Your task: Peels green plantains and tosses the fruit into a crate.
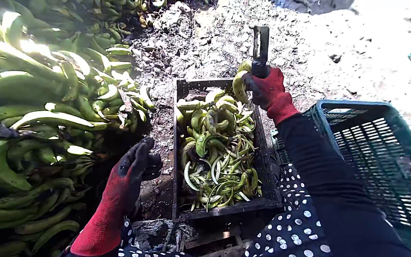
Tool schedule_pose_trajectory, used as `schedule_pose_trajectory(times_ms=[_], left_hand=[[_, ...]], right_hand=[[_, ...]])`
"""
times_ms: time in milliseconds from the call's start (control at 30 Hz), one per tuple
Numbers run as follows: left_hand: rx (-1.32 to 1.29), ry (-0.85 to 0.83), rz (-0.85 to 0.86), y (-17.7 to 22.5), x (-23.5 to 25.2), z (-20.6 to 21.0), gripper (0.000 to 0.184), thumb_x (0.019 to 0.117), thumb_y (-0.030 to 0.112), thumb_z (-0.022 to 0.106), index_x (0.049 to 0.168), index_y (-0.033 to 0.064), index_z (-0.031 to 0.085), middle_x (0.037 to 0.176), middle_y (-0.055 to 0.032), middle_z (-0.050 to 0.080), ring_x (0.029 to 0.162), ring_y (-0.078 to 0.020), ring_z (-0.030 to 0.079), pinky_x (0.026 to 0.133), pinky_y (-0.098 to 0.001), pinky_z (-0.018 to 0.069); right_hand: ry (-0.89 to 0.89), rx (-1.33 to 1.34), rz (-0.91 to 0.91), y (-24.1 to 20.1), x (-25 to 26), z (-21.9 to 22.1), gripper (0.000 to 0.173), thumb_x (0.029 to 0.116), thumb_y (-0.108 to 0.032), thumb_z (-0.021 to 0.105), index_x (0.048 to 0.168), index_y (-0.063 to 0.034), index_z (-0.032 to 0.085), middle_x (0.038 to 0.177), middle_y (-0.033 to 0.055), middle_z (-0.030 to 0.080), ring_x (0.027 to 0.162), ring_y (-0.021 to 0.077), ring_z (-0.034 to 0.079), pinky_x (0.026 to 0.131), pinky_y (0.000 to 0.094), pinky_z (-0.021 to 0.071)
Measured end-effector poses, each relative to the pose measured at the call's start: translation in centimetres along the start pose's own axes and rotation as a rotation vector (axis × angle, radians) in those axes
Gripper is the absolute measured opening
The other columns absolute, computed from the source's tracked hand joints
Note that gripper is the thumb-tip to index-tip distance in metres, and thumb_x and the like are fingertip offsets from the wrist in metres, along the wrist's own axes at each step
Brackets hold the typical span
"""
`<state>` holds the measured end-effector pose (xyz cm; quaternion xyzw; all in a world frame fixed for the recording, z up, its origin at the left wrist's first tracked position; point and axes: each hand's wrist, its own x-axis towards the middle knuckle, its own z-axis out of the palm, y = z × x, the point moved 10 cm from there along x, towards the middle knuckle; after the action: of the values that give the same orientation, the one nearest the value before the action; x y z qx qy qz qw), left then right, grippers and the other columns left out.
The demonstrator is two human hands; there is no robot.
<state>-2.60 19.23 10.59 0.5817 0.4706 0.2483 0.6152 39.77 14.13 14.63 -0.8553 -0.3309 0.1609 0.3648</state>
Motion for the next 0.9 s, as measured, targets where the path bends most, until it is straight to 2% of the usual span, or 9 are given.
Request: schedule_pose_trajectory(times_ms=[200,300,400,500,533,600,667,767,900], left_hand=[[0.041,0.012,0.001,0.4,0.1,0.0,0.038,0.1102,0.029,0.038,0.138,0.0077,0.055,0.094,-0.0013,0.073,0.078,-0.0119,0.073,0.071,-0.0275,0.0624],[0.05,-0.01,0.015,0.4,0.2,0.2,0.038,0.11,0.03,0.04,0.137,0.0081,0.056,0.094,-0.0006,0.073,0.079,-0.0107,0.072,0.072,-0.0266,0.0621],[0.072,-0.019,0.002,0.1,0.1,0.4,0.038,0.1095,0.031,0.042,0.137,0.0087,0.056,0.093,-0.0007,0.073,0.079,-0.0109,0.072,0.073,-0.0264,0.0619],[0.095,-0.022,-0.01,-0.1,0.1,0.6,0.04,0.1093,0.033,0.043,0.138,0.009,0.056,0.094,-0.0014,0.074,0.081,-0.0121,0.073,0.074,-0.0274,0.0624],[0.102,-0.026,-0.011,-0.1,0.1,0.7,0.04,0.1094,0.033,0.043,0.138,0.0096,0.057,0.094,-0.0018,0.074,0.081,-0.0126,0.073,0.074,-0.0278,0.0624],[0.099,-0.033,-0.011,-0.2,0.1,0.9,0.039,0.1094,0.033,0.043,0.138,0.0098,0.056,0.094,-0.0022,0.074,0.08,-0.0128,0.073,0.073,-0.0281,0.0624],[0.086,-0.039,-0.021,-0.4,0.0,1.1,0.039,0.1097,0.032,0.043,0.138,0.0085,0.055,0.093,-0.0029,0.074,0.079,-0.0134,0.073,0.072,-0.0284,0.0627],[0.083,-0.032,-0.047,-0.3,0.0,0.8,0.039,0.11,0.032,0.043,0.138,0.0068,0.055,0.093,-0.0045,0.074,0.081,-0.0146,0.074,0.073,-0.0296,0.0629],[0.259,-0.033,0.0,-0.2,0.2,0.5,0.043,0.1085,0.037,0.045,0.141,0.0103,0.054,0.099,-0.0038,0.072,0.083,-0.0115,0.072,0.075,-0.0299,0.0618]], right_hand=[[-0.133,-0.056,0.406,14.3,-2.6,6.1,0.049,0.0975,-0.038,0.068,0.121,0.0048,0.064,0.116,0.0278,0.066,0.108,0.0412,0.065,0.094,0.063,0.049],[-0.258,-0.001,0.384,17.1,-5.6,9.3,0.044,0.0962,-0.038,0.07,0.114,0.0019,0.066,0.104,0.0229,0.069,0.096,0.0366,0.067,0.087,0.0606,0.0527],[-0.357,0.172,0.265,15.6,-8.4,12.4,0.033,0.0975,-0.031,0.07,0.114,-0.0026,0.069,0.096,0.0146,0.072,0.083,0.0253,0.069,0.079,0.0497,0.0572],[-0.399,0.211,0.133,11.7,-11.1,15.4,0.041,0.0928,-0.044,0.072,0.11,-0.0074,0.068,0.085,0.0124,0.067,0.067,0.0237,0.063,0.061,0.0459,0.0538],[-0.4,0.135,0.123,10.4,-11.3,16.4,0.047,0.0914,-0.048,0.073,0.113,-0.0072,0.067,0.091,0.0162,0.068,0.074,0.0289,0.065,0.065,0.0506,0.0553],[-0.437,-0.062,0.193,7.9,-11.0,18.6,0.058,0.0913,-0.049,0.074,0.123,-0.001,0.064,0.122,0.0283,0.063,0.109,0.0437,0.064,0.09,0.0636,0.0525],[-0.502,-0.243,0.268,6.3,-9.9,20.6,0.059,0.0941,-0.047,0.07,0.126,0.0022,0.065,0.136,0.0298,0.058,0.13,0.0445,0.055,0.105,0.0631,0.0452],[-0.443,-0.359,0.271,5.0,-8.7,21.2,0.053,0.0968,-0.044,0.065,0.119,0.0032,0.067,0.132,0.0275,0.061,0.13,0.0424,0.056,0.104,0.0604,0.0468],[-0.398,-0.181,0.112,3.9,-9.8,19.0,0.051,0.0996,-0.039,0.066,0.122,0.0059,0.066,0.13,0.0324,0.06,0.125,0.0462,0.058,0.104,0.0627,0.0458]])
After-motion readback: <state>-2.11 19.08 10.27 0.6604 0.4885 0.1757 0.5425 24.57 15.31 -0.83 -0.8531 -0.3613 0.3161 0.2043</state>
